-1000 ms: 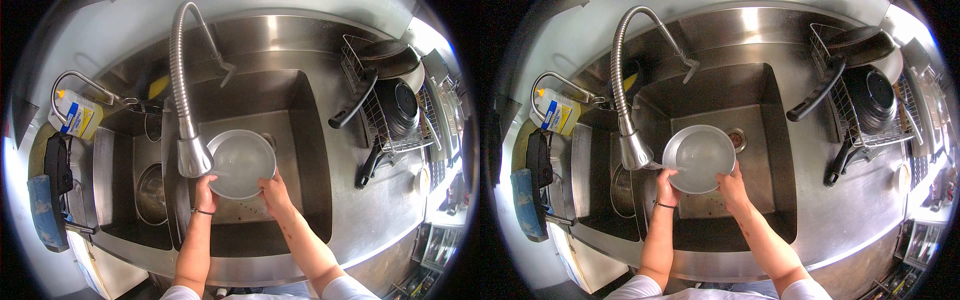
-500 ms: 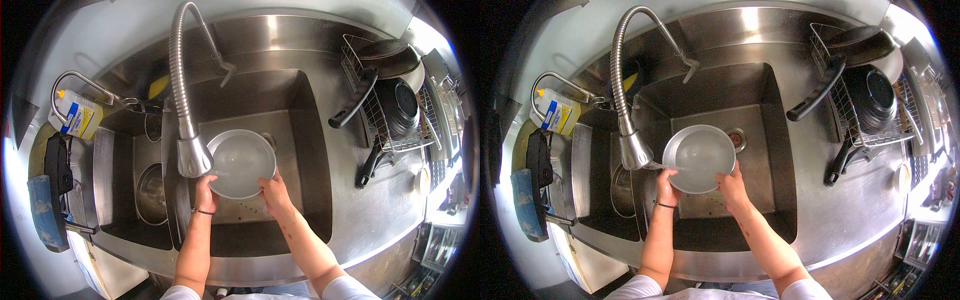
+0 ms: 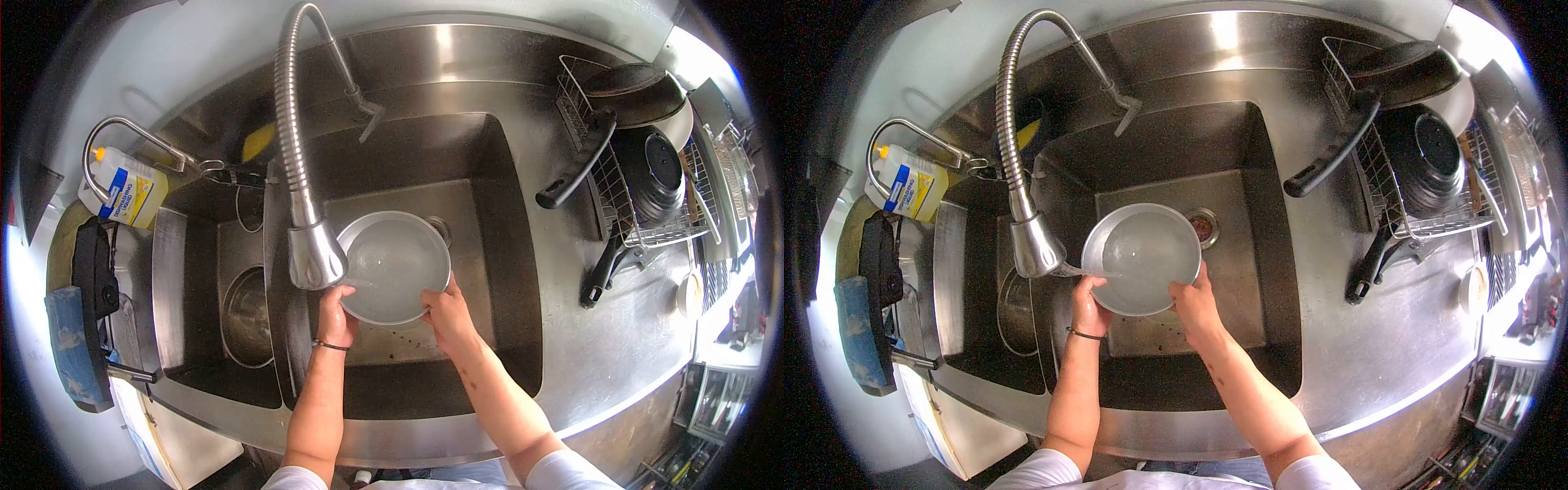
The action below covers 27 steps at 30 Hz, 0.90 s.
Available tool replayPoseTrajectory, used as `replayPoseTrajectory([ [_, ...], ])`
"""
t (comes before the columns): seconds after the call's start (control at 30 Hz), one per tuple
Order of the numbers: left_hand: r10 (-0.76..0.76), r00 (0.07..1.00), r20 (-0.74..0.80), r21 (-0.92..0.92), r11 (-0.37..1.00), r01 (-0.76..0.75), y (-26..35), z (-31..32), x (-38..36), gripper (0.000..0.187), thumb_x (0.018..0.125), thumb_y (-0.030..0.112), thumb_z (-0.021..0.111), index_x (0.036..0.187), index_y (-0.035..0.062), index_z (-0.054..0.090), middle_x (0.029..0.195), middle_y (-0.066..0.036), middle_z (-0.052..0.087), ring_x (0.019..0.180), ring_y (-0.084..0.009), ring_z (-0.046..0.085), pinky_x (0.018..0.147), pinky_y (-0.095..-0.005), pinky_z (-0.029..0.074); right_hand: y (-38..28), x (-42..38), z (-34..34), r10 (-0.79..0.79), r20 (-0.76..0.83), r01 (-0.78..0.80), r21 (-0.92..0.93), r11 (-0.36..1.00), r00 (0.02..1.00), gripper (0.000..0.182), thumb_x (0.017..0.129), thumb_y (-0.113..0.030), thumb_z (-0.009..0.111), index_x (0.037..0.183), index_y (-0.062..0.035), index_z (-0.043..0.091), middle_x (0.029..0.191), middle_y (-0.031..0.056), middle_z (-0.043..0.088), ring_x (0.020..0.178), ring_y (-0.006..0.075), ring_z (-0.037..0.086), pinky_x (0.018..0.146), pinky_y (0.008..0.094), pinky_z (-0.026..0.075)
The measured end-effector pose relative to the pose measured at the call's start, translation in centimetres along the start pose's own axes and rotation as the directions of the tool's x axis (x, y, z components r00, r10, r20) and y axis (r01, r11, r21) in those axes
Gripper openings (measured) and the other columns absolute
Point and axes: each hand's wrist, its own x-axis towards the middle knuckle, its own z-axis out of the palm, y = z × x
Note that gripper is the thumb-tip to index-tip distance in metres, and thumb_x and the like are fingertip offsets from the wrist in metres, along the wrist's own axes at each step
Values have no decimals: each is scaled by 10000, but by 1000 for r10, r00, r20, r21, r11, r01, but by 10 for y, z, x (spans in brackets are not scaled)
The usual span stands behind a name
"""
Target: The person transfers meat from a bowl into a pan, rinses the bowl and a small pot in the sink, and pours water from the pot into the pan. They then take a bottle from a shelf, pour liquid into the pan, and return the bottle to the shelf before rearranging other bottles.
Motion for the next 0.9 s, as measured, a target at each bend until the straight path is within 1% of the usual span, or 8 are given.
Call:
replayPoseTrajectory([
  [0.37, 24, 999, -27, -6, 1000, -24, 0, -3, 1, 350, 703, 188, 525, 1006, 17, 563, 986, -94, 593, 957, -252, 554, 876, -379, 430, 2, 1, 0, -7, 13, 7, 16, 1000, 1000, 676, 752, -24, 455, 1397, -104, 270, 1181, 110, 443, 1009, 210, 455, 867, 379, 404],
  [0.47, 15, 1000, -12, -42, 999, -15, 1, -7, 4, 369, 708, 204, 521, 1028, 23, 560, 1006, -93, 589, 972, -251, 551, 872, -377, 431, -5, -4, 2, 42, 51, -43, 7, 999, 998, 651, 777, -51, 463, 1394, -96, 261, 1226, 132, 431, 1105, 238, 436, 880, 438, 420],
  [0.53, 35, 999, -2, -77, 996, -35, 6, -5, 4, 384, 711, 213, 521, 1045, 27, 558, 1021, -93, 586, 983, -250, 548, 871, -376, 432, -17, -8, 4, 113, 174, -129, 86, 988, 978, 651, 769, -76, 467, 1374, -113, 228, 1242, 169, 424, 1128, 309, 465, 843, 509, 474],
  [0.7, 111, 993, -41, -47, 993, -112, 15, 7, -5, 416, 751, 234, 527, 1117, 37, 540, 1098, -91, 575, 1028, -241, 539, 885, -381, 427, -14, -4, -4, 150, 318, -170, 36, 985, 936, 651, 766, -35, 452, 1362, -126, 209, 1249, 170, 423, 1016, 333, 564, 769, 479, 539],
  [0.73, 153, 987, 41, -15, 988, -152, 15, 5, -4, 432, 830, 311, 507, 1164, 38, 521, 1145, -90, 561, 1059, -238, 531, 906, -385, 418, -14, -1, -5, 129, 357, -158, 53, 986, 925, 656, 761, -21, 449, 1360, -131, 204, 1250, 167, 424, 965, 331, 595, 737, 453, 559],
  [0.83, 171, 979, 109, -45, 985, -167, 21, 5, 7, 494, 887, 422, 465, 1208, 48, 497, 1187, -95, 543, 1082, -237, 526, 908, -383, 423, -8, -8, -2, 23, 375, -85, 151, 985, 927, 670, 749, -9, 447, 1357, -141, 198, 1240, 151, 438, 935, 302, 610, 730, 430, 569],
  [0.87, 197, 968, 154, 35, 978, -205, 27, 8, 14, 554, 906, 496, 416, 1247, 64, 470, 1212, -96, 530, 1088, -239, 527, 901, -376, 438, -9, -15, -1, 7, 373, -71, 158, 985, 928, 670, 749, -9, 447, 1357, -141, 198, 1240, 151, 438, 935, 302, 610, 730, 430, 569],
  [0.9, 199, 965, 169, 34, 978, -208, 33, 8, 30, 554, 906, 496, 416, 1247, 64, 470, 1212, -96, 530, 1088, -239, 527, 901, -376, 438, -11, -21, 1, -15, 286, -28, 144, 989, 958, 675, 744, -9, 451, 1355, -139, 196, 1235, 148, 444, 940, 297, 609, 733, 429, 566],
])
